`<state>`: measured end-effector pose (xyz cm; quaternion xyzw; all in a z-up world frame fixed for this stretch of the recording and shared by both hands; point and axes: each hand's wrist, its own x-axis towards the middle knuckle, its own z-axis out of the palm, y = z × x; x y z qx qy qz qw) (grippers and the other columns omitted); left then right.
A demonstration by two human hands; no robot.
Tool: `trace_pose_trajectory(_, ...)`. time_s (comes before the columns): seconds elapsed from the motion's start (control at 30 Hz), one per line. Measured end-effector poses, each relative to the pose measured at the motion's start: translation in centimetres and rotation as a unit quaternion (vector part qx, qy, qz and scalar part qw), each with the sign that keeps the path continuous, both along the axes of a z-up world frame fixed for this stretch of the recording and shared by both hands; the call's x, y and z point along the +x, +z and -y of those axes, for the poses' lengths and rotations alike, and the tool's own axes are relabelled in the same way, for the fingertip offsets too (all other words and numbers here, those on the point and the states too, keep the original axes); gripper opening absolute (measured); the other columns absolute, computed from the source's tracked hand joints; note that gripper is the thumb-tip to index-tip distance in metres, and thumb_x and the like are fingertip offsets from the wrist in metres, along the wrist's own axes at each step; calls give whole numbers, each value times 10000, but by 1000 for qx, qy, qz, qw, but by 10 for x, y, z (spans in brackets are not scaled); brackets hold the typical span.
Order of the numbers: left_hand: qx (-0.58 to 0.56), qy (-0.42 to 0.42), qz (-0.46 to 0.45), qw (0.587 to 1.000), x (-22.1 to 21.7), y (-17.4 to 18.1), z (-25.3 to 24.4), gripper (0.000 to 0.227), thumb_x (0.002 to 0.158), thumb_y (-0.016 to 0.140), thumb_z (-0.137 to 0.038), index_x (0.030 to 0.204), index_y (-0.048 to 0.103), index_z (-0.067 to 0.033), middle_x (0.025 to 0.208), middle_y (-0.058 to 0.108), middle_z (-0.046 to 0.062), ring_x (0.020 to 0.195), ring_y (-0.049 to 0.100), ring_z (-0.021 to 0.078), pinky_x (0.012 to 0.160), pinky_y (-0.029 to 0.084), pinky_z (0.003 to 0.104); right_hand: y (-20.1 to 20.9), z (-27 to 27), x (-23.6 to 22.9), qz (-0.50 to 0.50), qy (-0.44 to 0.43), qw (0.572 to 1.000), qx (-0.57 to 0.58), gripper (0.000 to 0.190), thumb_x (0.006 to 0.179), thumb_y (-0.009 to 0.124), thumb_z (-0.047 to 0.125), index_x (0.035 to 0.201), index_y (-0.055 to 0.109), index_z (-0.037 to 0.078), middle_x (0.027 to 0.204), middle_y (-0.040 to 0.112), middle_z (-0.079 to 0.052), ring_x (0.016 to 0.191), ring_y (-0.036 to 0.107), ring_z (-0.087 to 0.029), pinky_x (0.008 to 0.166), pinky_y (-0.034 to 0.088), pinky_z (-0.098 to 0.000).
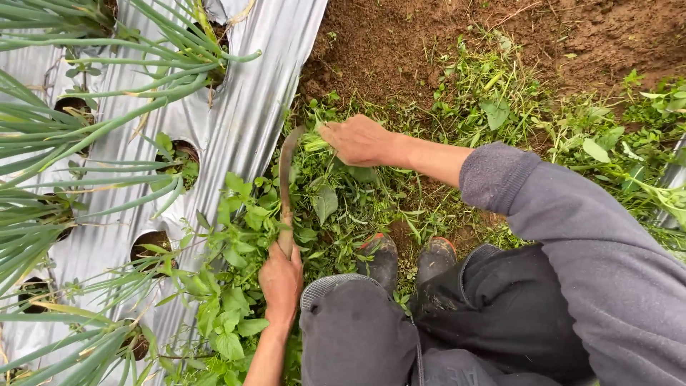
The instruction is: Weeding a garden bed between rows of plants using a hand sickle and manual pulling
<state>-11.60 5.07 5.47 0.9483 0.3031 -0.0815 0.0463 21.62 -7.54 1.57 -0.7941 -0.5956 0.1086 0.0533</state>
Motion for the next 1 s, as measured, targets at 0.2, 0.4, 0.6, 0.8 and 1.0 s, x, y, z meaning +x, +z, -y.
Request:
trace_pose_trajectory(0.2,-552,433,107,704,-6,68,33,617,1037,33,-399,1580,311,-306,1642,333,-88,1462,496,135,1202,324,215,-43,68,-3,-243,-61,967,-43,251,1033,450,130,796,380,181,623,367,42,507,225,-79,430,237,-228)
trace_pose_trajectory(0.4,-267,262,10,927,-50,-7,17,362,951,637,-447,1012,569,-96,822,716,100,663,669,231,628,592,390,-11,89,-42,-140,149,949,-240,461,1129,356,401,847,574,108,617,541,-20,458,490,-78,381,483,-206)
trace_pose_trajectory(0.6,-91,166,167,968,-23,-38,4,512,955,654,-510,806,570,-28,599,593,105,473,552,263,471,478,439,-38,34,-59,115,233,963,71,330,1117,372,291,1309,470,41,885,631,-79,546,513,-105,418,441,-252)
trace_pose_trajectory(0.8,-127,79,226,962,12,-22,14,376,1002,633,-383,889,594,-26,549,507,22,398,502,166,400,542,340,-23,7,-32,290,-41,949,114,490,1106,341,137,1585,291,44,1434,451,-236,754,487,-75,453,359,-168)
trace_pose_trajectory(1.0,-147,80,83,982,41,-14,23,501,993,612,-514,861,606,-31,685,670,227,730,720,428,622,560,516,-42,17,-33,190,-131,970,-83,567,965,342,246,1458,466,-6,1107,603,-133,466,357,-12,379,247,-167)
